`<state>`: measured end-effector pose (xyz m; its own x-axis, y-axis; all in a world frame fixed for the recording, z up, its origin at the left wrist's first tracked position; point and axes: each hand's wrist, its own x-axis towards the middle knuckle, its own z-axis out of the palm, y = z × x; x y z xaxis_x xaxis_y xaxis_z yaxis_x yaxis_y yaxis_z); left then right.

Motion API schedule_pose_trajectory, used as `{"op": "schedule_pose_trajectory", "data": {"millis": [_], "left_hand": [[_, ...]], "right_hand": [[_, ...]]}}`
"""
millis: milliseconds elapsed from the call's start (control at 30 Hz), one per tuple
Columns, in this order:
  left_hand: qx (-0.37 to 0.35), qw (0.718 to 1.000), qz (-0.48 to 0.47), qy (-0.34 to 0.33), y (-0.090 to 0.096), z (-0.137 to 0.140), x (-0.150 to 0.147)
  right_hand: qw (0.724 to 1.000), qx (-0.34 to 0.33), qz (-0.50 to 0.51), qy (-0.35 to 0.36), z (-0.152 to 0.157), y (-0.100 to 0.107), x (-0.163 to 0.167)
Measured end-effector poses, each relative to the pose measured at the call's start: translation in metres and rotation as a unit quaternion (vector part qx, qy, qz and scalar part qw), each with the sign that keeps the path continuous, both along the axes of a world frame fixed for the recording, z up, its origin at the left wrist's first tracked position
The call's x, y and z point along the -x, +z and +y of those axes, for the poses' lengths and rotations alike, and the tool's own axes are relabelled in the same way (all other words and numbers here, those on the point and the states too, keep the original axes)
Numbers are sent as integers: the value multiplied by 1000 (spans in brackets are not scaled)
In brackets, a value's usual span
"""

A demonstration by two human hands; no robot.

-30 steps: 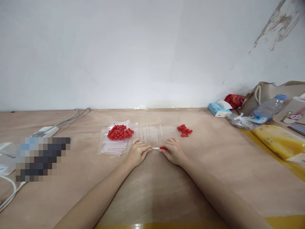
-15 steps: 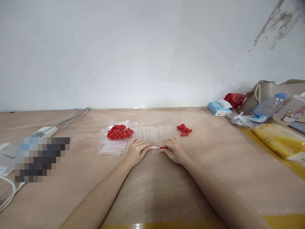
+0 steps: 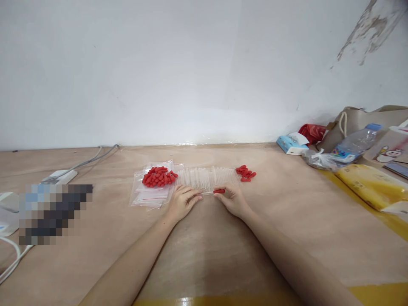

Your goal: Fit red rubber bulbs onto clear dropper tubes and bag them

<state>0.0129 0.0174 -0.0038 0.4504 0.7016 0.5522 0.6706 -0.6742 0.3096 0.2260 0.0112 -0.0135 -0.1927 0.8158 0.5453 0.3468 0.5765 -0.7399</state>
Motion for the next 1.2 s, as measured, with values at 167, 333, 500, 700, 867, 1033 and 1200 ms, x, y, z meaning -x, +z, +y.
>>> {"op": "schedule_pose_trajectory", "data": {"millis": [167,333,500,700,867,1033,1200], "left_hand": [[12,1000,0,-8,1,0,0],[-19,999,3,48,-3,3,0],[-24,995,37,93,-10,7,1],[-3,992,70,103,-14,7,1],[4,992,72,105,-13,7,1],[7,993,65,99,-13,8,1],[8,993,66,99,-14,8,1]], "right_hand": [[980,74,181,-33,13,2,-4],[942,92,282,-159,37,17,-34],[941,115,41,-315,58,22,-60],[920,103,-96,-366,75,16,-50],[902,78,-152,-397,79,11,-44],[894,58,-166,-412,76,10,-53],[888,55,-161,-428,67,6,-74]]}}
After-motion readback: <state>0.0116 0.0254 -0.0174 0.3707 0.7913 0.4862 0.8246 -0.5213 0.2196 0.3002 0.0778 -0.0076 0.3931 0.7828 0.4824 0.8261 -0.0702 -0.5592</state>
